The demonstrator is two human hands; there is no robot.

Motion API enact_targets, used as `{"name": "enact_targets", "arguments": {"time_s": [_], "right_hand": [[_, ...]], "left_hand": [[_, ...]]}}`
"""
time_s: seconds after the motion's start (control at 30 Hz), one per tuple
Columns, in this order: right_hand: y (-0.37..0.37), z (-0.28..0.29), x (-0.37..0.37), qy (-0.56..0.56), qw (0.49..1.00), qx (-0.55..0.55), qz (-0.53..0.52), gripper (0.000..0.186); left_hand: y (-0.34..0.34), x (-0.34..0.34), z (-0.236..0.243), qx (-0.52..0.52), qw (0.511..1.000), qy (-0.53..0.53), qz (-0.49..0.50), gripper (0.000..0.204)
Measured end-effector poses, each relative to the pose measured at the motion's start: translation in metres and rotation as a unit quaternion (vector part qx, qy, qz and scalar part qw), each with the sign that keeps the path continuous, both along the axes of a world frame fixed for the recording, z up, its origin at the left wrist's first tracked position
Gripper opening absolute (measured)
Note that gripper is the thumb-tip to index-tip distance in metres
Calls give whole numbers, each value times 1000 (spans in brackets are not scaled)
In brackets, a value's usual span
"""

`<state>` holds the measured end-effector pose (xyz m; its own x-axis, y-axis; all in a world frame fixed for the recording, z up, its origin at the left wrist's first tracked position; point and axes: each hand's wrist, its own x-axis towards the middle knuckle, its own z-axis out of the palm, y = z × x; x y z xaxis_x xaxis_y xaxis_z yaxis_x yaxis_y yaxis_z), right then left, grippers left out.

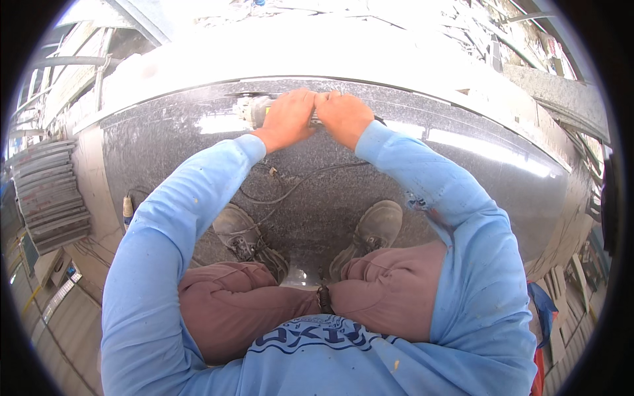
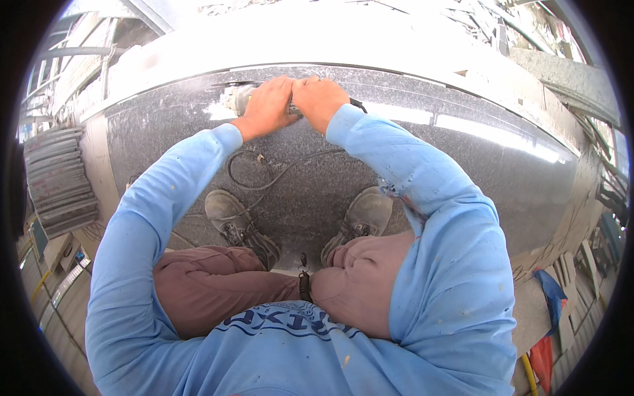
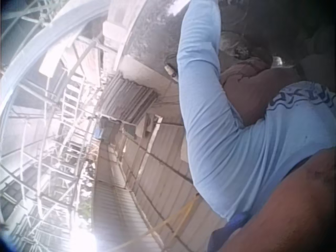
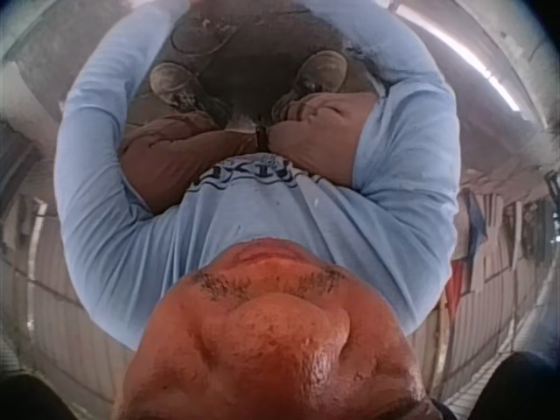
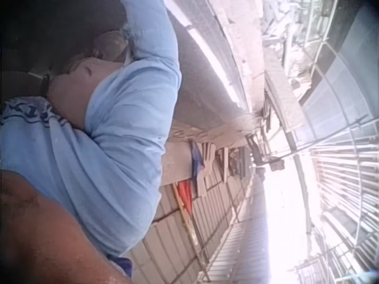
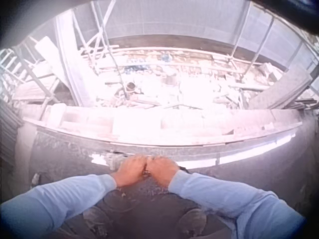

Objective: The person uses an angle grinder to smooth the edge of a large stone slab. The operator holds the tool with both hands and moves it along the curved edge, generating dust as the surface is ground down.

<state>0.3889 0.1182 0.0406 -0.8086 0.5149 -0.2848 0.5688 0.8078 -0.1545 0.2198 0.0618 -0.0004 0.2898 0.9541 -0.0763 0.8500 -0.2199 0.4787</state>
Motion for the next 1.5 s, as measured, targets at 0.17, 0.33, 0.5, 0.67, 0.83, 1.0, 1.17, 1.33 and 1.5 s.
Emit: {"name": "enact_targets", "arguments": {"time_s": [0.17, 0.33, 0.5, 0.67, 0.83, 1.0, 1.17, 1.33, 1.5], "right_hand": [[-3, 16, 18, -25, 999, 8, -20, 31], [-3, 19, 25, -28, 999, 15, -19, 29], [-2, 5, 19, -14, 1000, 19, -7, 30], [0, -4, 8, -4, 1000, 12, 6, 31], [0, -7, 3, 5, 1000, -8, -9, 32], [2, -1, 20, 2, 1000, -1, -7, 31], [3, 7, 26, -35, 999, 3, -17, 32], [1, 8, 23, -44, 999, 9, -22, 33], [0, -11, 18, -9, 1000, 27, -6, 31]], "left_hand": [[2, 18, 5, 7, 1000, -1, -18, 56], [4, 28, 13, -20, 999, 18, -17, 57], [2, 19, 1, -9, 1000, 9, -10, 55], [2, 8, -2, -23, 1000, 14, 0, 52], [1, 4, -4, 1, 1000, 19, -1, 50], [4, 18, 3, -1, 1000, 6, -20, 53], [5, 28, 10, -8, 1000, 12, -12, 56], [4, 26, 7, -9, 1000, 3, -11, 56], [2, 17, -1, 2, 1000, -4, -9, 54]]}}
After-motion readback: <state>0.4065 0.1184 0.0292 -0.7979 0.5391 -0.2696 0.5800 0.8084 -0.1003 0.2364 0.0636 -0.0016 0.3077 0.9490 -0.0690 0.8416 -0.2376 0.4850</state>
